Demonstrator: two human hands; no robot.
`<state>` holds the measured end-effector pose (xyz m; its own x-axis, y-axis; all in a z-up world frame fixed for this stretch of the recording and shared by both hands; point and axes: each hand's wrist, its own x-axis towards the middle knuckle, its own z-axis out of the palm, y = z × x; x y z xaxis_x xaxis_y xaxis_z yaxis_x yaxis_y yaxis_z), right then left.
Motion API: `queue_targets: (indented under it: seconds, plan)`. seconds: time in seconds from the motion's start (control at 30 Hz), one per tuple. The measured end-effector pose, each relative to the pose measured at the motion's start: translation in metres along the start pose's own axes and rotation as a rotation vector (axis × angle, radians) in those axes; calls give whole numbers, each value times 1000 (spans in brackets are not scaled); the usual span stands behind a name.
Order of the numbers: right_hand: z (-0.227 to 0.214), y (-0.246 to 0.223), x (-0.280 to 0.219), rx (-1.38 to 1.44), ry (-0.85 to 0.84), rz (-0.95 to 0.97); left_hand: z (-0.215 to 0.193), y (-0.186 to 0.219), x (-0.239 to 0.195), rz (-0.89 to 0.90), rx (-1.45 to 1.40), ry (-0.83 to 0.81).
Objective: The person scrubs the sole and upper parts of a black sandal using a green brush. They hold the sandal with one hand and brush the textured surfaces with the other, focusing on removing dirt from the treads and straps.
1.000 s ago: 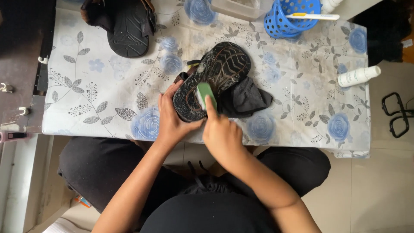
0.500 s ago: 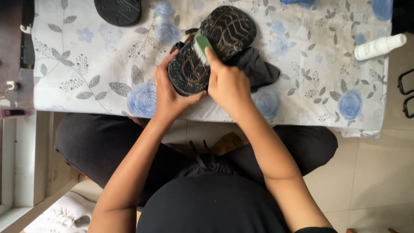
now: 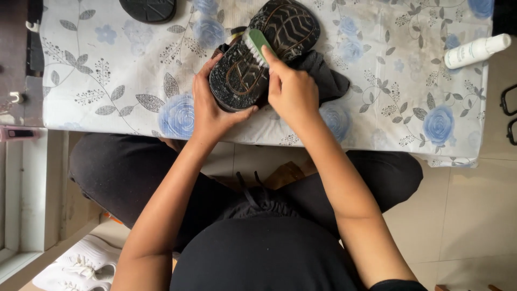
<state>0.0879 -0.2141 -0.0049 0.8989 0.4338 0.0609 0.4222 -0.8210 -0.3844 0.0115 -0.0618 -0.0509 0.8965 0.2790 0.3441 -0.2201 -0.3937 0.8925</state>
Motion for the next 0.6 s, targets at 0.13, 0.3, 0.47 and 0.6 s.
queue_targets:
  seconds: [0.13,0.3,0.47,0.6]
  plan:
    - [8,-24,-55,62,180,-186,9,-20,-4,-3,-47,53]
    - [26,27,-50,7,311,-162,7,-7,-1,-16,-32,32]
    - [10,9,-36,178,334,-51,6,-9,-1,-20,-35,30]
    - [10,-34,-81,38,203,-204,9,-15,-2,-17,-46,56]
